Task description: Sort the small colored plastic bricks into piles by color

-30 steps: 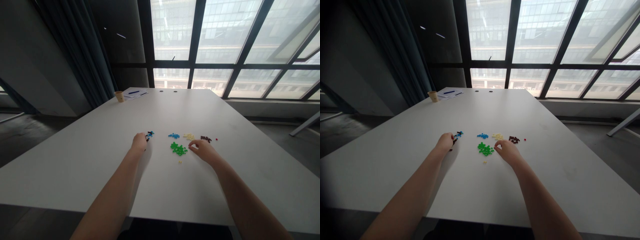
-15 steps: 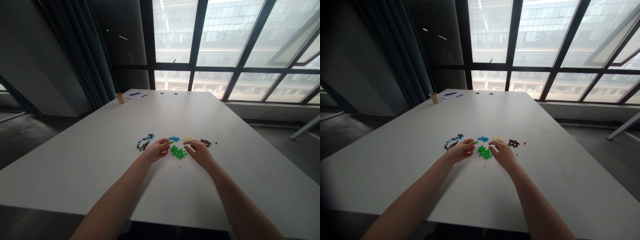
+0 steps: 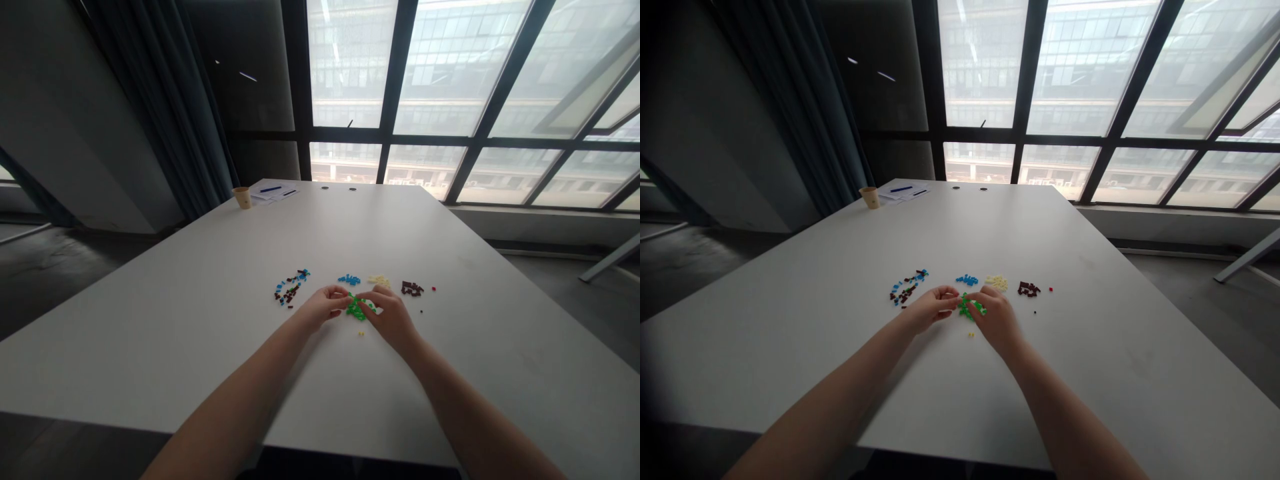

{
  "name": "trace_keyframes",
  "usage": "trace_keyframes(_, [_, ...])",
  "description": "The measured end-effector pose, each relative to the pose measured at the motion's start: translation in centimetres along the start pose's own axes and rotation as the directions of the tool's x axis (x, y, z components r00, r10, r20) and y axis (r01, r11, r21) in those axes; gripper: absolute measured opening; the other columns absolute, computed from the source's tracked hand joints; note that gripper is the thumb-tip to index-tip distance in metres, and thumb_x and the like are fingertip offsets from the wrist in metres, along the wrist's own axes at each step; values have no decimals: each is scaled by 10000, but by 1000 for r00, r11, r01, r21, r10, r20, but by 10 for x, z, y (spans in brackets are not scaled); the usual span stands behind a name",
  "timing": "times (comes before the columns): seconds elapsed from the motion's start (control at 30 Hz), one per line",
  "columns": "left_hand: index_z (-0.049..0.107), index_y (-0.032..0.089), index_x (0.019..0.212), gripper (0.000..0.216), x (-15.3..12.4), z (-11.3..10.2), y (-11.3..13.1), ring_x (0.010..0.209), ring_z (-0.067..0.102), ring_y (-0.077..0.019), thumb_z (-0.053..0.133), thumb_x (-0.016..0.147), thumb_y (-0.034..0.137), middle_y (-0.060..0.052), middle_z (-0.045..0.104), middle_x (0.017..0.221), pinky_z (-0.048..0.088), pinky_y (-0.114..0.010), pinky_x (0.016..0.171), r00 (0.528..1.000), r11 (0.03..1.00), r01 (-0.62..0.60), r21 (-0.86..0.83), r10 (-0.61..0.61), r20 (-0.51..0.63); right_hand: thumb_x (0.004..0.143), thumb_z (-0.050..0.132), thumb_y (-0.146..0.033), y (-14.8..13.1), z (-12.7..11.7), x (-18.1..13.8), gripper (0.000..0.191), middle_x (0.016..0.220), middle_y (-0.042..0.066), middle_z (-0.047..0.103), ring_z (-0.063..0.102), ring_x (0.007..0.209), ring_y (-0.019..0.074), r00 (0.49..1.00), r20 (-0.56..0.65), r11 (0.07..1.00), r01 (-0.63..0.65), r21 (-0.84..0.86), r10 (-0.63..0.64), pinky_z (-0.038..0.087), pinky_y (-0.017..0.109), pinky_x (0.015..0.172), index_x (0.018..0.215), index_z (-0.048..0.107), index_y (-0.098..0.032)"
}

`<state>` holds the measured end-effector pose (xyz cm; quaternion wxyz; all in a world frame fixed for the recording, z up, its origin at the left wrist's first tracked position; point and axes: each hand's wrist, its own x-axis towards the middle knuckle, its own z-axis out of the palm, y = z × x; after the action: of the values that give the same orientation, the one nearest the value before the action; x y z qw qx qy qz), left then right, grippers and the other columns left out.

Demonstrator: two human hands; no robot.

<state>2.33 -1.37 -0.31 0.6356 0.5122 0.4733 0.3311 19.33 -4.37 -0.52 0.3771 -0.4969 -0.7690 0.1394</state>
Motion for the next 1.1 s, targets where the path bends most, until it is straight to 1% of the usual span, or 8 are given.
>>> trace_keyframes(0.1, [544, 157, 775, 102, 1, -12, 4, 700, 527, -126, 577, 715, 232, -30, 582, 775, 397, -248, 669, 918, 846, -112, 521, 288, -271, 752, 575, -237, 2, 5, -1, 109, 718, 20, 565, 530, 718, 147, 993, 37, 991, -107, -76, 110, 383, 254, 666, 796, 673, -217])
trace_keyframes(0.2, [553, 184, 876, 126, -1, -29, 8, 873, 519, -178, 501, 769, 227, -59, 584, 943, 386, -291, 770, 814, 541, 71, 838, 454, -362, 721, 610, -243, 1, 12, -4, 64, 731, 13, 576, 538, 714, 147, 974, 124, 974, -168, -154, 188, 373, 253, 664, 729, 670, -222])
trace_keyframes(0.3, [546, 189, 973, 217, -1, -41, 6, 983, 482, -236, 486, 774, 250, -90, 550, 1036, 392, -326, 773, 828, 358, 280, 891, 379, -413, 708, 631, -263, -2, 20, -7, 48, 758, 5, 591, 545, 720, 150, 959, 177, 955, -179, -235, 223, 355, 264, 669, 723, 669, -238])
trace_keyframes(0.4, [538, 168, 1025, 277, 2, -45, 1, 1006, 462, -274, 483, 769, 258, -130, 523, 1062, 400, -353, 752, 859, 262, 381, 887, 256, -444, 713, 632, -274, -5, 25, -8, 49, 789, 5, 604, 547, 746, 157, 952, 191, 937, -173, -303, 237, 336, 277, 683, 728, 671, -248])
trace_keyframes(0.67, [507, 166, 1084, 310, 12, -48, -8, 1015, 444, -266, 459, 781, 211, -141, 491, 1084, 400, -335, 754, 861, 228, 388, 893, 256, -439, 762, 549, -341, 5, 13, -3, 176, 728, 22, 594, 535, 724, 158, 981, 48, 944, -168, -284, 189, 347, 265, 670, 679, 637, -215])
trace_keyframes(0.9, [590, 161, 889, 238, 22, -58, -13, 905, 506, -207, 378, 790, 115, -112, 563, 970, 385, -279, 744, 875, 279, 316, 907, 284, -393, 763, 472, -363, 36, -15, 8, 260, 657, 31, 586, 508, 616, 156, 953, -158, 943, -286, -171, 260, 371, 267, 627, 673, 637, -184])
trace_keyframes(1.0, [596, 155, 854, 246, 25, -61, -15, 865, 526, -189, 373, 777, 83, -105, 585, 932, 381, -265, 732, 879, 301, 306, 903, 276, -389, 750, 479, -334, 38, -17, 8, 239, 696, 41, 598, 514, 641, 159, 961, -119, 950, -266, -161, 248, 385, 272, 647, 706, 657, -181])
trace_keyframes(1.1, [593, 149, 883, 265, 27, -62, -16, 859, 536, -195, 346, 802, 103, -116, 593, 930, 381, -271, 719, 872, 282, 310, 908, 297, -389, 741, 488, -241, 32, -12, 5, 212, 774, 36, 602, 516, 654, 143, 985, 92, 985, -135, -111, 145, 395, 258, 647, 826, 681, -213])
